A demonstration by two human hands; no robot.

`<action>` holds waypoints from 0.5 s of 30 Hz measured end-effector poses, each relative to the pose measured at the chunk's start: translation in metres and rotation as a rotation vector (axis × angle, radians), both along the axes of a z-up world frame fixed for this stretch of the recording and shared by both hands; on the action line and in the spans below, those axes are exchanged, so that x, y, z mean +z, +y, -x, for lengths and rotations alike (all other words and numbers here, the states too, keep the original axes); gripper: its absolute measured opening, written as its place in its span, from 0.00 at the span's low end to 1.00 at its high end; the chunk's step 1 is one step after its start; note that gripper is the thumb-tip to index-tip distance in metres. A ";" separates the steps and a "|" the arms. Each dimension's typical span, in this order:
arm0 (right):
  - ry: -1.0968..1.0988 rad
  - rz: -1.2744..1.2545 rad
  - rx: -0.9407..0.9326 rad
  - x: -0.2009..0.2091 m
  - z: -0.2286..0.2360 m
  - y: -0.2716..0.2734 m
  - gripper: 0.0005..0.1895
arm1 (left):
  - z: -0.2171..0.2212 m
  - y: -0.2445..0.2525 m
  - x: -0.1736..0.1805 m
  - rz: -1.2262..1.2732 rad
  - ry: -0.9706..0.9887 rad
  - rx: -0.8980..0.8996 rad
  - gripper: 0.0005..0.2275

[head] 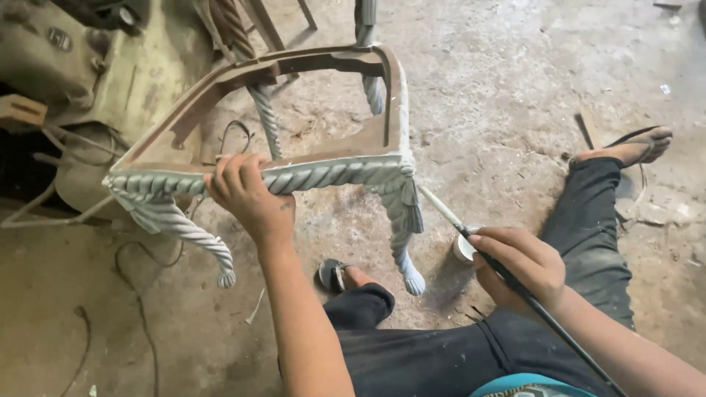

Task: The person paints a wooden chair frame with white paint using a brush. They hold the frame with one hand and apply paint to the legs and edges, occasionally dipping the brush into a small paint can on the floor.

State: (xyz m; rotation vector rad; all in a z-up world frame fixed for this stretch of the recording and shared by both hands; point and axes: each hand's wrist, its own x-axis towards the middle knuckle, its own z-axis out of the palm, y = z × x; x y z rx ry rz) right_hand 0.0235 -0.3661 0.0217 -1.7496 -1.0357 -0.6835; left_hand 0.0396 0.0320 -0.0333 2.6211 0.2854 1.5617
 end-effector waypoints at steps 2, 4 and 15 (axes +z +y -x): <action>-0.014 -0.006 0.000 0.000 -0.003 0.003 0.08 | 0.001 -0.002 0.003 -0.014 0.000 0.006 0.25; -0.024 -0.010 0.003 0.001 -0.007 0.007 0.08 | 0.003 -0.003 0.006 -0.025 0.002 0.017 0.24; -0.076 0.026 0.041 -0.012 -0.011 0.012 0.07 | 0.003 -0.008 0.008 0.004 0.007 0.040 0.20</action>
